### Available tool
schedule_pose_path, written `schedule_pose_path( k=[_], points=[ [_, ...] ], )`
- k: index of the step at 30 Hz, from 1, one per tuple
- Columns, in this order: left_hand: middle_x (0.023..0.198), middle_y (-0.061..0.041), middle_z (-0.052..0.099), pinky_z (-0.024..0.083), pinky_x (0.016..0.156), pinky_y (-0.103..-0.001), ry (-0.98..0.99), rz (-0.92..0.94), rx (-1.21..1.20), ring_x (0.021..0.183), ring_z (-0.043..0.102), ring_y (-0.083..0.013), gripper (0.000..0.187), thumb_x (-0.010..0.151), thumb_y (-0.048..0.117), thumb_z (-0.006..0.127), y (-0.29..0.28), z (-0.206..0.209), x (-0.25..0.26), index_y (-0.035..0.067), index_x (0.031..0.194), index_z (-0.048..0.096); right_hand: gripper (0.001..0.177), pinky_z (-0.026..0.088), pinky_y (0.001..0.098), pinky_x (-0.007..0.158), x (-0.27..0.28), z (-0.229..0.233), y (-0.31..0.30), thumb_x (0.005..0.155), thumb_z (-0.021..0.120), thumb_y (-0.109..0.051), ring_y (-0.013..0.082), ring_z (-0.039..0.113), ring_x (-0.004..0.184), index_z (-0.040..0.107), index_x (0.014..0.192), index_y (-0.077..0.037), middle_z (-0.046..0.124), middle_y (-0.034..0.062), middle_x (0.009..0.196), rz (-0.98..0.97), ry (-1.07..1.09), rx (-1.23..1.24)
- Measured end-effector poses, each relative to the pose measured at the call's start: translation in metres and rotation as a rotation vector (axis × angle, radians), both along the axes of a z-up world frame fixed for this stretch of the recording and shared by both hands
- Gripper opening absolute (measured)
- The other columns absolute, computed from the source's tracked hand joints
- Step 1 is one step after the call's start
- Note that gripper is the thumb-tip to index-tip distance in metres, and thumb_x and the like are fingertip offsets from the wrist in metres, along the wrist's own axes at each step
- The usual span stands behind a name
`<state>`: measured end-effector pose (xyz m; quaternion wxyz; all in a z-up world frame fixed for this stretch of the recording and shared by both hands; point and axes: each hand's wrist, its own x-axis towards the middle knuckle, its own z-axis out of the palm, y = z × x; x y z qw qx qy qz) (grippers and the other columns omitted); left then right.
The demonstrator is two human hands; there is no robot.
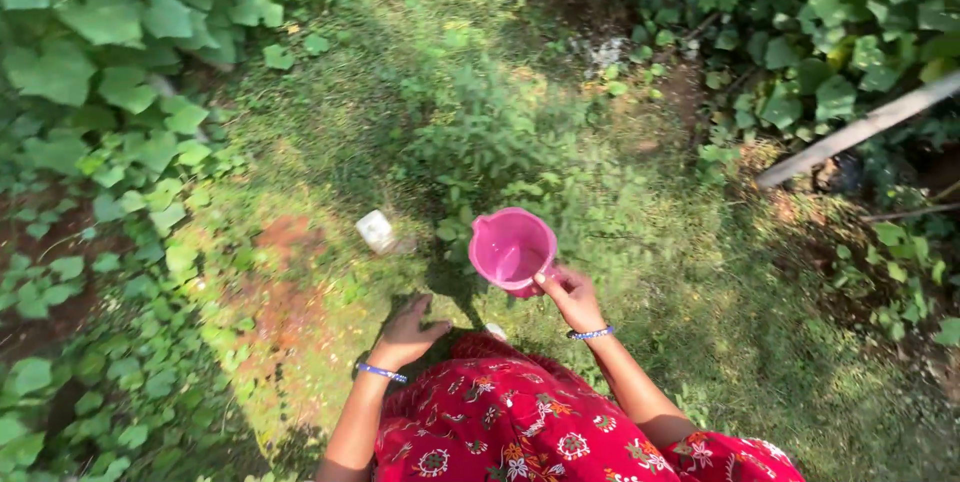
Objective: Watering several potted and ground-planted greenery using a small pink mug and a bucket of water in an outdoor garden area.
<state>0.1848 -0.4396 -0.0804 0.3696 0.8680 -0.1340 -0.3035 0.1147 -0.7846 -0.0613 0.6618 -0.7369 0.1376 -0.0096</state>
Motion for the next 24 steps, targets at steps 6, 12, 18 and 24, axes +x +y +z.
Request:
schedule_pose_path(
  k=[6, 12, 18, 24],
  points=[
    [0.159, -0.025, 0.038, 0.035, 0.118, -0.041, -0.115, -0.324, -0.158, 0.147, 0.04, -0.0368, 0.083, 0.086, 0.051, 0.071, -0.145, 0.024, 0.028, 0.004, 0.15, 0.045, 0.015, 0.058, 0.0299, 0.074, -0.059, 0.023, -0.1, 0.096, 0.071, -0.015, 0.0114, 0.07, 0.077, 0.074, 0.093, -0.001, 0.075, 0.0041, 0.083, -0.254, -0.106, 0.037],
    [0.162, -0.021, 0.034, 0.033, 0.117, -0.04, -0.01, -0.677, -0.275, 0.149, 0.037, -0.0333, 0.086, 0.084, 0.049, 0.07, -0.238, 0.05, 0.036, 0.005, 0.152, 0.042, 0.015, 0.054, 0.0275, 0.072, -0.157, 0.037, -0.126, 0.098, 0.07, -0.015, 0.0097, 0.067, 0.076, 0.073, 0.092, -0.002, 0.074, 0.0028, 0.083, -0.63, -0.143, -0.025],
    [0.163, -0.022, 0.034, 0.026, 0.123, -0.04, 0.005, -1.043, -0.258, 0.153, 0.03, -0.0336, 0.085, 0.089, 0.05, 0.068, -0.331, 0.031, 0.038, 0.004, 0.153, 0.039, 0.02, 0.043, 0.0243, 0.061, -0.23, 0.029, -0.109, 0.099, 0.067, -0.022, 0.0078, 0.062, 0.07, 0.072, 0.091, -0.005, 0.073, 0.0039, 0.081, -1.07, -0.117, 0.072],
    [0.161, -0.024, 0.034, 0.028, 0.121, -0.041, 0.059, -1.224, -0.272, 0.151, 0.032, -0.0351, 0.084, 0.087, 0.046, 0.072, -0.443, 0.042, 0.014, 0.007, 0.155, 0.04, 0.021, 0.043, 0.0242, 0.062, -0.268, 0.033, -0.144, 0.1, 0.065, -0.023, 0.0078, 0.064, 0.071, 0.071, 0.09, -0.005, 0.073, 0.0031, 0.08, -1.284, -0.114, 0.099]
  ],
)
